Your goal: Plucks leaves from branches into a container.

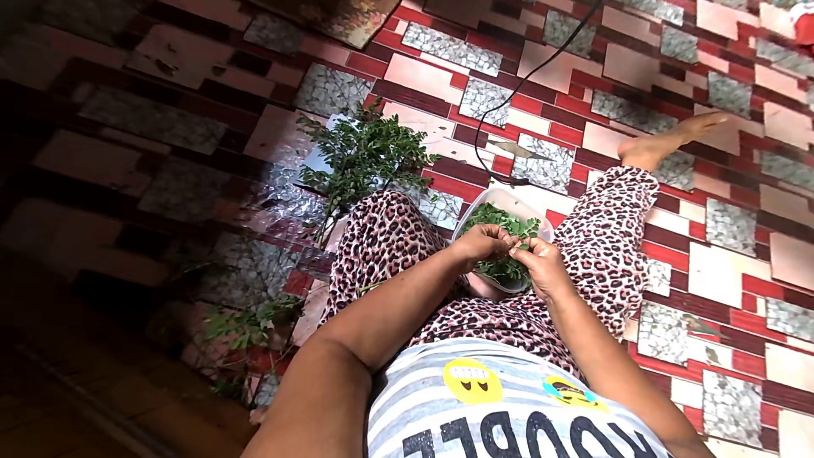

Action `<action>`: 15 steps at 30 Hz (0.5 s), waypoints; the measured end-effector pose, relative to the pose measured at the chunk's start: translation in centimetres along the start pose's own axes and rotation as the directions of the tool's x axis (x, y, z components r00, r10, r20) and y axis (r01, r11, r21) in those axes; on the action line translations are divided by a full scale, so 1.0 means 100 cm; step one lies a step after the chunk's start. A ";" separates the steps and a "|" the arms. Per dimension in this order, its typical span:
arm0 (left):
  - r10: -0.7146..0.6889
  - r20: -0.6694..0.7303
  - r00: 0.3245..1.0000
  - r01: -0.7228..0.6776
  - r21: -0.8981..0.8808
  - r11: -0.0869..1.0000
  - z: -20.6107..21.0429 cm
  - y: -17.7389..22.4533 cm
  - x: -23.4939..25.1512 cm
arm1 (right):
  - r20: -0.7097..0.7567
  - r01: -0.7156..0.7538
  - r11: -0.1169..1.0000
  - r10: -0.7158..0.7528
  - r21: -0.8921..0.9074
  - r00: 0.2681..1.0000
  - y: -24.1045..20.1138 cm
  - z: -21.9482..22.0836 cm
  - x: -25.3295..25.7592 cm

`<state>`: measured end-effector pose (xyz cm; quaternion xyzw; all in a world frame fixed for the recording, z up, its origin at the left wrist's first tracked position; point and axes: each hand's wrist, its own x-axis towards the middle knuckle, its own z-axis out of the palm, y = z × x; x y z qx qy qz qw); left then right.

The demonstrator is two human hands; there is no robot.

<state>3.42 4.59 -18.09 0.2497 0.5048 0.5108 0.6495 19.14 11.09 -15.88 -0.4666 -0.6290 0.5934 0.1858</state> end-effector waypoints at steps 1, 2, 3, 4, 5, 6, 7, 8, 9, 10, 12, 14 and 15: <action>-0.012 -0.007 1.000 0.012 -0.007 1.000 0.000 0.002 0.001 | 0.008 0.002 1.000 -0.002 -0.009 1.000 0.000 -0.001 0.000; -0.022 -0.017 1.000 0.022 -0.012 1.000 -0.001 0.003 0.001 | 0.015 0.003 1.000 -0.003 -0.020 1.000 0.000 -0.002 0.000; -0.022 -0.028 0.999 0.022 -0.010 1.000 -0.002 0.003 0.001 | 0.022 0.004 1.000 -0.003 -0.026 1.000 0.000 -0.002 -0.001; -0.018 -0.035 0.999 0.018 -0.005 1.000 -0.002 0.003 0.000 | 0.032 -0.001 1.000 0.002 -0.027 0.999 0.000 -0.003 -0.001; -0.018 -0.033 0.999 0.018 -0.015 1.000 -0.002 0.004 0.001 | 0.047 -0.006 0.999 0.008 -0.031 0.999 0.000 -0.004 -0.001; -0.018 -0.028 0.999 0.018 -0.021 1.000 -0.002 0.004 0.001 | 0.063 -0.011 0.999 0.013 -0.031 0.998 0.000 -0.005 -0.001; -0.019 -0.023 1.000 0.018 -0.019 1.000 -0.002 0.004 0.002 | 0.067 -0.012 1.000 0.014 -0.022 0.998 0.000 -0.006 -0.001; -0.022 -0.020 1.000 0.021 -0.017 1.000 -0.001 0.005 0.001 | 0.066 -0.010 1.000 0.011 -0.015 0.998 0.001 -0.005 -0.001; -0.022 -0.019 1.000 0.022 -0.016 1.000 -0.001 0.005 0.001 | 0.059 -0.011 1.000 0.011 -0.007 0.998 0.000 -0.005 -0.001; -0.024 -0.020 1.000 0.023 -0.018 1.000 -0.001 0.005 0.001 | 0.050 -0.010 1.000 0.010 -0.001 0.999 0.000 -0.005 -0.001; -0.026 -0.020 0.999 0.026 -0.023 0.999 -0.001 0.005 0.001 | 0.026 -0.007 1.000 0.007 0.005 1.000 0.000 -0.004 0.000; -0.026 -0.020 0.999 0.026 -0.025 0.999 -0.001 0.005 0.001 | 0.010 -0.014 1.000 0.014 0.018 1.000 0.001 -0.003 0.001; -0.025 -0.022 0.999 0.024 -0.021 0.999 -0.001 0.004 0.001 | 0.005 -0.019 0.999 0.019 0.033 1.000 0.002 -0.003 0.001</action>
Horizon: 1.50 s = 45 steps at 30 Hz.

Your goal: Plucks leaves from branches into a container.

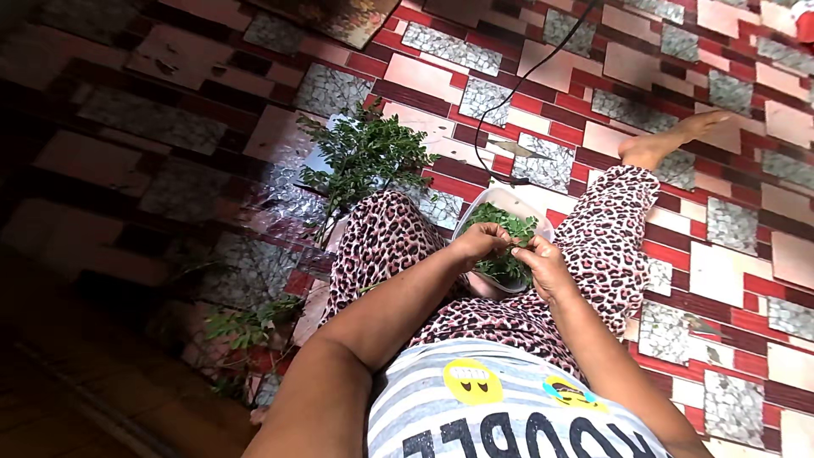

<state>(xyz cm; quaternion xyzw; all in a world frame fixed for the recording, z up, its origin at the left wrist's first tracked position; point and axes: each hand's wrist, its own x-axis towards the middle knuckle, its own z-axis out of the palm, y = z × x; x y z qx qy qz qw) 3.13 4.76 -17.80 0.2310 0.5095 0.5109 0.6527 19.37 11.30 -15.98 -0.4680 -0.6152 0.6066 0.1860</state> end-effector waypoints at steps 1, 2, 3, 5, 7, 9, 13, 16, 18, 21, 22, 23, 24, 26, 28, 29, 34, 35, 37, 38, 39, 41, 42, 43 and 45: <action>0.004 -0.002 1.000 -0.004 0.008 1.000 0.000 -0.001 -0.001 | 0.002 -0.006 1.000 0.006 0.015 1.000 0.000 0.000 0.000; 0.012 -0.007 1.000 -0.012 0.020 1.000 0.001 -0.003 -0.004 | 0.006 -0.014 0.999 0.014 0.031 1.000 -0.001 0.001 -0.001; 0.016 -0.009 1.000 -0.016 0.024 1.000 0.001 -0.003 -0.005 | 0.016 -0.019 0.999 0.019 0.044 1.000 -0.001 0.001 -0.002; 0.013 -0.003 1.000 -0.013 0.018 1.000 0.001 -0.004 -0.005 | 0.027 -0.014 0.999 0.013 0.048 1.000 0.000 0.001 -0.002; 0.011 -0.004 1.000 -0.011 0.016 1.000 0.001 -0.004 -0.005 | 0.015 0.014 0.999 -0.014 0.035 1.000 0.002 0.001 0.000; -0.001 -0.008 1.000 0.001 0.010 1.000 0.002 -0.002 -0.003 | -0.003 0.036 0.999 -0.036 0.010 0.999 0.003 0.001 0.001; -0.005 -0.035 0.999 0.005 -0.005 1.000 -0.002 -0.001 0.004 | 0.032 0.052 0.996 -0.050 -0.066 0.998 -0.001 0.000 -0.003; 0.002 -0.032 0.999 -0.002 0.001 1.000 -0.002 -0.001 0.003 | 0.060 0.021 0.999 -0.018 -0.040 0.998 -0.002 -0.002 -0.004; 0.022 -0.020 1.000 -0.021 0.032 0.999 0.000 -0.004 -0.002 | 0.061 -0.002 1.000 0.002 0.004 0.998 -0.003 -0.002 -0.005; 0.027 -0.020 0.999 -0.026 0.052 0.998 0.000 -0.006 -0.006 | 0.029 0.035 0.999 -0.036 0.028 0.999 -0.002 -0.002 -0.004; 0.023 -0.018 1.000 -0.022 0.050 0.999 0.000 -0.005 -0.006 | 0.011 0.063 0.998 -0.063 0.007 0.998 0.000 -0.002 -0.003; 0.017 -0.013 1.000 -0.016 0.040 0.999 0.000 -0.003 -0.005 | -0.002 0.087 0.996 -0.087 -0.030 0.996 0.001 -0.002 -0.002; 0.018 -0.007 1.000 -0.017 0.022 1.000 0.000 -0.001 -0.002 | -0.003 0.099 0.993 -0.099 -0.068 0.995 0.001 -0.003 -0.001; 0.058 -0.004 0.998 -0.058 0.026 0.998 -0.001 -0.001 0.000 | 0.010 0.103 0.987 -0.102 -0.122 0.995 0.001 -0.003 0.000; 0.106 -0.028 0.994 -0.105 0.033 0.994 -0.001 -0.004 0.002 | 0.047 0.114 0.977 -0.107 -0.181 0.993 0.000 -0.004 -0.001; 0.118 -0.050 0.992 -0.117 0.028 0.993 -0.001 -0.004 0.003 | 0.074 0.133 0.965 -0.119 -0.228 0.990 -0.003 -0.006 -0.002; 0.159 0.013 0.987 -0.159 0.094 0.983 -0.005 -0.004 0.003 | 0.061 0.340 0.813 -0.355 -0.472 0.933 -0.020 -0.017 -0.011; 0.166 0.049 0.985 -0.171 0.122 0.978 -0.004 -0.004 0.001 | 0.032 0.383 0.794 -0.419 -0.471 0.907 -0.022 -0.020 -0.011; 0.188 0.092 0.978 -0.202 0.171 0.964 -0.001 -0.007 -0.001 | -0.012 0.449 0.794 -0.497 -0.410 0.867 -0.024 -0.021 -0.011; 0.195 0.100 0.976 -0.211 0.184 0.960 0.000 -0.008 -0.001 | -0.019 0.453 0.804 -0.497 -0.384 0.867 -0.025 -0.021 -0.010; 0.197 0.100 0.975 -0.213 0.184 0.959 -0.001 -0.009 -0.001 | -0.014 0.448 0.814 -0.487 -0.369 0.873 -0.024 -0.020 -0.010; 0.199 0.088 0.976 -0.212 0.175 0.962 -0.001 -0.010 0.000 | -0.003 0.419 0.829 -0.452 -0.370 0.892 -0.018 -0.018 -0.008; 0.199 0.084 0.976 -0.211 0.168 0.963 -0.002 -0.009 0.000 | 0.005 0.397 0.839 -0.426 -0.373 0.905 -0.015 -0.017 -0.007; 0.202 0.081 0.976 -0.213 0.161 0.964 -0.002 -0.009 0.000 | 0.005 0.365 0.848 -0.393 -0.383 0.919 -0.013 -0.016 -0.006; 0.211 0.087 0.974 -0.222 0.139 0.965 -0.003 -0.009 0.001 | -0.012 0.294 0.862 -0.328 -0.412 0.945 -0.011 -0.016 -0.006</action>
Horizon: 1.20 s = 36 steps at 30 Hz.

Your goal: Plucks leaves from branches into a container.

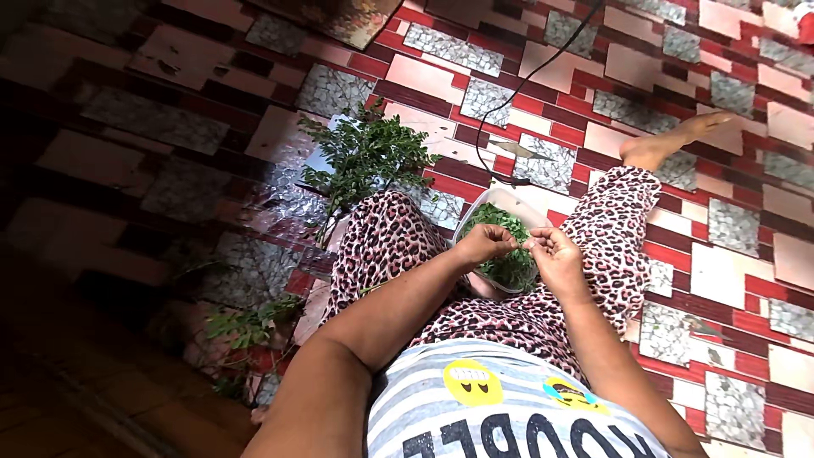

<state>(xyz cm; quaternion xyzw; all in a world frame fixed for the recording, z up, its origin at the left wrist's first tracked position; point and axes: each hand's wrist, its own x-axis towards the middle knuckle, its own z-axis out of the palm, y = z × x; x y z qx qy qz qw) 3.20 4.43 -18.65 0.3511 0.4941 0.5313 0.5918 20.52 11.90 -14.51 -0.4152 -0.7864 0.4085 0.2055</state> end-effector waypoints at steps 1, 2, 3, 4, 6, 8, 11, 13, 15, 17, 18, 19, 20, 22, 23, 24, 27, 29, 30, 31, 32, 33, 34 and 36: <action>0.004 0.005 1.000 -0.004 -0.006 1.000 0.000 0.000 0.001 | 0.000 -0.030 0.999 0.030 -0.029 1.000 0.000 0.000 0.000; 0.006 0.007 1.000 -0.006 -0.009 1.000 0.000 0.000 0.002 | -0.008 -0.045 0.997 0.045 -0.064 0.999 -0.001 -0.002 0.001; 0.007 0.003 1.000 -0.007 -0.009 1.000 0.000 0.001 0.002 | -0.031 -0.030 0.996 0.027 -0.084 0.999 -0.001 -0.003 0.001; 0.007 -0.001 1.000 -0.007 -0.008 1.000 0.000 0.001 0.002 | -0.073 0.040 0.995 -0.047 -0.092 0.996 0.001 -0.005 0.000; 0.013 -0.019 1.000 -0.012 0.010 1.000 0.001 0.001 0.001 | -0.180 0.278 0.955 -0.292 -0.102 0.939 0.003 -0.008 0.002; 0.008 -0.035 0.999 -0.007 0.038 0.999 0.002 0.001 -0.001 | -0.198 0.417 0.905 -0.424 -0.081 0.884 -0.002 -0.009 0.004; -0.001 -0.048 0.999 0.002 0.023 1.000 0.002 0.001 0.001 | 0.002 0.224 0.972 -0.225 -0.076 0.974 -0.008 -0.012 0.004; 0.016 -0.050 0.999 -0.014 0.033 0.999 0.003 0.000 -0.002 | 0.082 0.023 0.998 -0.018 -0.065 0.996 -0.005 -0.009 0.004; 0.020 -0.050 0.999 -0.020 0.014 1.000 0.002 -0.002 -0.002 | 0.083 -0.065 0.998 0.065 -0.005 0.994 0.002 -0.006 0.004; 0.016 -0.050 0.999 -0.015 0.017 1.000 0.002 -0.003 -0.002 | 0.081 -0.124 0.987 0.115 0.107 0.990 0.008 -0.004 0.003; 0.013 -0.046 0.999 -0.012 0.022 1.000 0.003 -0.002 -0.001 | 0.083 -0.148 0.977 0.137 0.151 0.987 0.008 -0.003 0.004; 0.010 -0.043 0.999 -0.009 0.022 1.000 0.003 -0.002 0.000 | 0.086 -0.158 0.972 0.144 0.172 0.986 0.009 -0.002 0.005; 0.007 -0.036 0.999 -0.006 0.026 1.000 0.003 -0.002 0.001 | 0.084 -0.154 0.973 0.141 0.175 0.986 0.010 -0.001 0.005; 0.005 -0.022 1.000 -0.004 0.032 0.999 0.003 -0.002 0.001 | 0.067 -0.135 0.975 0.125 0.174 0.990 0.011 0.002 0.006; 0.009 -0.013 1.000 -0.009 0.032 0.999 0.002 -0.001 0.001 | 0.062 -0.126 0.975 0.117 0.181 0.991 0.011 0.002 0.006; 0.017 -0.002 1.000 -0.016 0.030 0.999 0.002 -0.001 0.000 | 0.062 -0.121 0.975 0.111 0.186 0.992 0.011 0.003 0.007; 0.024 0.018 1.000 -0.024 0.040 0.999 0.001 0.000 0.000 | 0.070 -0.115 0.974 0.103 0.197 0.992 0.010 0.003 0.006; 0.009 0.008 1.000 -0.009 0.028 1.000 0.001 0.001 0.000 | 0.059 -0.131 0.968 0.120 0.216 0.991 0.009 0.002 0.005; -0.006 0.002 1.000 0.006 0.015 1.000 0.002 0.000 0.001 | 0.041 -0.144 0.963 0.138 0.230 0.990 0.009 0.001 0.005; -0.017 -0.002 1.000 0.017 0.000 1.000 0.002 0.000 0.001 | 0.015 -0.153 0.957 0.154 0.245 0.988 0.009 0.001 0.005; -0.022 -0.003 1.000 0.022 -0.011 1.000 0.001 -0.001 0.001 | -0.003 -0.161 0.954 0.167 0.254 0.986 0.010 -0.001 0.006; -0.020 0.000 1.000 0.020 -0.016 1.000 0.001 -0.001 0.001 | -0.009 -0.167 0.953 0.175 0.254 0.984 0.011 -0.003 0.007; -0.019 0.005 1.000 0.019 -0.019 1.000 0.000 -0.001 0.001 | -0.003 -0.173 0.952 0.180 0.251 0.984 0.011 -0.005 0.008; -0.034 0.017 0.999 0.034 -0.009 0.999 0.001 0.001 0.000 | 0.044 -0.177 0.959 0.171 0.223 0.984 0.010 -0.008 0.008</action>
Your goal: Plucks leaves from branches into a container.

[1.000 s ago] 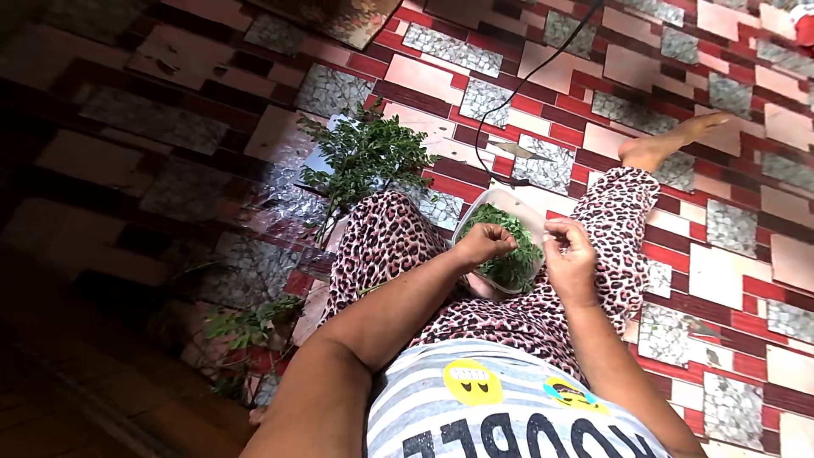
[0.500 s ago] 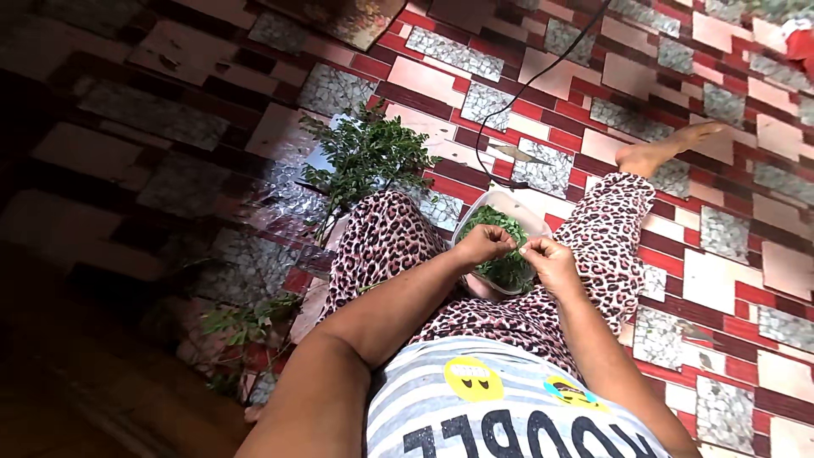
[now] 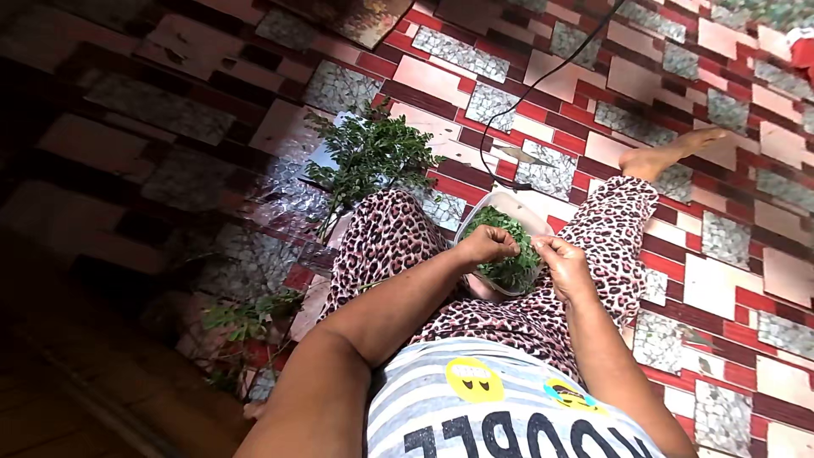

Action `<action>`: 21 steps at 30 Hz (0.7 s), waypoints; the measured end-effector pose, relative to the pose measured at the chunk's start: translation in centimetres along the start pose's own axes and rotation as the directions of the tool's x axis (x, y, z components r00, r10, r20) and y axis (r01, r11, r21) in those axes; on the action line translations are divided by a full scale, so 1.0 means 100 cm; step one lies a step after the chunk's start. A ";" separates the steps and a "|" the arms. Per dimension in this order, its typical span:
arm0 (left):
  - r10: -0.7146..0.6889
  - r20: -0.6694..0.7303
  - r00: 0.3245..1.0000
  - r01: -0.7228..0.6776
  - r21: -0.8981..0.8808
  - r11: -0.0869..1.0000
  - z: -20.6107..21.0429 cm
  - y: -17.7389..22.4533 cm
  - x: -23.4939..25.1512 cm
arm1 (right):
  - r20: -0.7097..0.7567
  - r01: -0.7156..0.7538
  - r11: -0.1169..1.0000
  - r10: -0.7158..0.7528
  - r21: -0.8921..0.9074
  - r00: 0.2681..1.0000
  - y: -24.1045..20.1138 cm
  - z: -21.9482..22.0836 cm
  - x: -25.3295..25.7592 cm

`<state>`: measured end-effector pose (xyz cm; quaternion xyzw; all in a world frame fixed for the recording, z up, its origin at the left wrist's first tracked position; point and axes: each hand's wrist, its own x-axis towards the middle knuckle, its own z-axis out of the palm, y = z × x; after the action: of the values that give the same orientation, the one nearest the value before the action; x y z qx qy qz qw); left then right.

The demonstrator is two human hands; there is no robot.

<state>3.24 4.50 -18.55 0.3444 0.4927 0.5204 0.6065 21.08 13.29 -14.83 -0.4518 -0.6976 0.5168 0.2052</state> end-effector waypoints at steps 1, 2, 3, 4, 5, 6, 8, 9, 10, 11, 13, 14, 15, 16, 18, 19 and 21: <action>-0.010 0.011 1.000 0.010 0.011 1.000 0.001 0.001 0.000 | 0.024 -0.002 1.000 0.002 -0.007 1.000 -0.001 -0.001 0.000; -0.018 0.020 1.000 0.018 0.016 1.000 0.001 0.002 -0.001 | 0.042 -0.008 1.000 0.008 0.003 0.999 -0.002 -0.001 0.000; -0.020 0.023 1.000 0.020 0.016 1.000 0.001 0.002 -0.001 | 0.049 -0.012 1.000 0.011 0.021 0.999 -0.001 0.000 0.000; -0.019 0.021 1.000 0.019 0.014 1.000 0.001 0.002 -0.001 | 0.048 -0.010 0.999 0.008 0.040 0.999 0.000 0.001 0.000; -0.017 0.016 1.000 0.017 0.010 1.000 0.000 0.002 0.000 | 0.040 -0.011 0.998 0.008 0.058 0.999 0.001 0.001 0.001; -0.020 0.004 1.000 0.020 0.001 1.000 -0.002 0.000 0.002 | 0.019 -0.009 0.997 0.008 0.072 1.000 0.002 0.002 0.001; -0.056 -0.024 0.998 0.055 -0.016 0.998 -0.004 -0.001 0.004 | -0.047 0.033 0.998 -0.030 0.056 0.998 0.002 0.002 0.001; -0.079 -0.035 0.996 0.078 -0.034 0.996 -0.004 -0.001 0.004 | -0.085 0.089 0.996 -0.087 0.025 0.993 0.002 0.001 0.000; -0.107 -0.043 0.993 0.105 -0.057 0.993 -0.004 0.001 0.004 | -0.117 0.168 0.986 -0.167 0.000 0.979 0.002 0.001 -0.001; -0.133 -0.051 0.990 0.129 -0.084 0.988 -0.003 0.002 0.004 | -0.139 0.255 0.967 -0.254 -0.008 0.957 0.001 0.001 -0.002; -0.168 -0.064 0.984 0.158 -0.135 0.978 -0.001 0.004 0.004 | -0.115 0.393 0.920 -0.390 -0.003 0.913 -0.003 0.000 -0.005; -0.175 -0.064 0.983 0.164 -0.147 0.975 0.000 0.004 0.004 | -0.070 0.429 0.903 -0.428 -0.002 0.901 -0.006 0.000 -0.007; -0.176 -0.060 0.982 0.166 -0.148 0.975 0.001 0.004 0.002 | -0.017 0.442 0.897 -0.442 -0.004 0.897 -0.008 0.000 -0.009; -0.168 -0.060 0.984 0.159 -0.130 0.979 0.003 0.004 -0.001 | 0.027 0.435 0.900 -0.435 -0.021 0.900 -0.010 0.001 -0.010; -0.159 -0.047 0.986 0.154 -0.103 0.983 0.003 0.004 -0.004 | 0.064 0.388 0.914 -0.383 -0.115 0.921 -0.012 0.004 -0.013; -0.157 -0.035 0.987 0.153 -0.096 0.984 0.003 0.005 -0.004 | 0.068 0.369 0.915 -0.363 -0.163 0.929 -0.012 0.005 -0.013; -0.156 -0.007 0.988 0.155 -0.093 0.984 0.003 0.005 -0.005 | 0.061 0.323 0.922 -0.317 -0.211 0.946 -0.010 0.006 -0.012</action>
<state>3.35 4.18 -17.88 0.2729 0.4977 0.4961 0.6570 20.80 11.86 -13.90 -0.3450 -0.8171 0.4022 0.2272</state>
